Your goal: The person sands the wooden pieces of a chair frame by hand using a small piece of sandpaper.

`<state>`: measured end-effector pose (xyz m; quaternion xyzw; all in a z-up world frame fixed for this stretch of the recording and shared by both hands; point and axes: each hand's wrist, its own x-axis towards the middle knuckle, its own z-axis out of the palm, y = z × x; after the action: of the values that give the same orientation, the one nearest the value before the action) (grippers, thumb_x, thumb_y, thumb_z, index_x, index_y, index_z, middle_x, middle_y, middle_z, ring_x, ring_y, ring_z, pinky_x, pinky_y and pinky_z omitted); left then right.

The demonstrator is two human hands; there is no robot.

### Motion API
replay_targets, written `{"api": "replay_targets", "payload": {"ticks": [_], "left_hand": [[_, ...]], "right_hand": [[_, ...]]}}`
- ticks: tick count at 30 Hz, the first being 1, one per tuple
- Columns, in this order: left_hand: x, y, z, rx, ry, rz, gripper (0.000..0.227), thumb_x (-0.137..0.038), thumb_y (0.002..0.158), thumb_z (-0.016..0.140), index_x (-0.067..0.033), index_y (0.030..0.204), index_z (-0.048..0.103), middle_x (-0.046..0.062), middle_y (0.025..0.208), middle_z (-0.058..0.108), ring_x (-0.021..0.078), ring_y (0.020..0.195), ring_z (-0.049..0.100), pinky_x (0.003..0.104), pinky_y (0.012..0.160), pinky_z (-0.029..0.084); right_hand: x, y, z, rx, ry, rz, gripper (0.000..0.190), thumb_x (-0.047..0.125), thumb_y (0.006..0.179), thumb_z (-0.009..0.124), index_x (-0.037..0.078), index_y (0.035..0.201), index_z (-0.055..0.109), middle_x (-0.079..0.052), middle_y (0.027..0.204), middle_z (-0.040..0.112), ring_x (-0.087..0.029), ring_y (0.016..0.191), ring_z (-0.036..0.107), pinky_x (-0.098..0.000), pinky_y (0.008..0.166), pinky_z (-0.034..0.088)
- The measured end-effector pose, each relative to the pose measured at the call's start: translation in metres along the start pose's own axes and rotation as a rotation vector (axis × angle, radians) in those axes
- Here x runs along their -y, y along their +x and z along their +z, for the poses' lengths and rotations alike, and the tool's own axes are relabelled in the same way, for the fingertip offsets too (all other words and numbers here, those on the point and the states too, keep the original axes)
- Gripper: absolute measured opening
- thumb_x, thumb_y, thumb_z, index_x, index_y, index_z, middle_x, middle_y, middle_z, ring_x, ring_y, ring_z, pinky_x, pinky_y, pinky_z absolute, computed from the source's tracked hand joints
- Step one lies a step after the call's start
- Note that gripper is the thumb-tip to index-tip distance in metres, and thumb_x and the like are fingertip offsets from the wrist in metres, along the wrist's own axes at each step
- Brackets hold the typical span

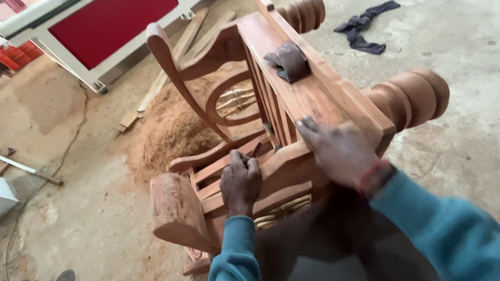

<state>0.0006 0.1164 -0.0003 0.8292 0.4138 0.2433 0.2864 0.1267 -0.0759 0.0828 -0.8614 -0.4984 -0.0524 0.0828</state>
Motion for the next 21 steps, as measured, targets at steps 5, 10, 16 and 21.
{"api": "replay_targets", "payload": {"ticks": [5,10,16,21], "left_hand": [[0.0,0.007,0.0,-0.005,0.024,-0.049,0.021,-0.033,0.091,0.054,-0.0132,0.095,0.06,0.023,0.087,0.073,0.0461,0.089,0.067,0.061,0.082,0.049],[0.003,-0.003,-0.002,0.039,-0.004,-0.022,0.022,-0.033,0.09,0.053,-0.0112,0.093,0.057,0.022,0.087,0.073,0.0461,0.087,0.067,0.061,0.08,0.05],[0.003,-0.001,0.002,0.023,0.011,-0.018,0.021,-0.031,0.089,0.054,-0.0117,0.093,0.058,0.021,0.086,0.074,0.0452,0.089,0.068,0.06,0.082,0.05],[-0.003,-0.003,-0.006,0.028,-0.019,-0.02,0.023,-0.033,0.09,0.055,-0.0108,0.093,0.059,0.022,0.087,0.073,0.046,0.089,0.068,0.059,0.08,0.05]], "right_hand": [[-0.006,-0.015,0.006,-0.005,0.059,0.018,0.066,0.013,0.089,0.053,0.022,0.155,0.047,-0.002,0.156,0.052,-0.029,0.096,0.075,-0.0433,0.079,0.061],[-0.018,0.028,0.022,0.105,0.034,0.033,0.054,0.011,0.096,0.044,0.013,0.151,0.044,-0.011,0.154,0.049,-0.03,0.099,0.074,-0.0394,0.074,0.063],[-0.015,-0.029,0.017,0.011,-0.034,0.096,0.068,0.011,0.091,0.049,0.023,0.158,0.047,0.0,0.158,0.055,-0.03,0.1,0.075,-0.0436,0.082,0.062],[-0.008,-0.02,0.003,-0.225,-0.359,-0.086,0.067,0.018,0.085,0.054,0.012,0.151,0.05,-0.008,0.141,0.062,-0.029,0.08,0.074,-0.0446,0.074,0.059]]}}
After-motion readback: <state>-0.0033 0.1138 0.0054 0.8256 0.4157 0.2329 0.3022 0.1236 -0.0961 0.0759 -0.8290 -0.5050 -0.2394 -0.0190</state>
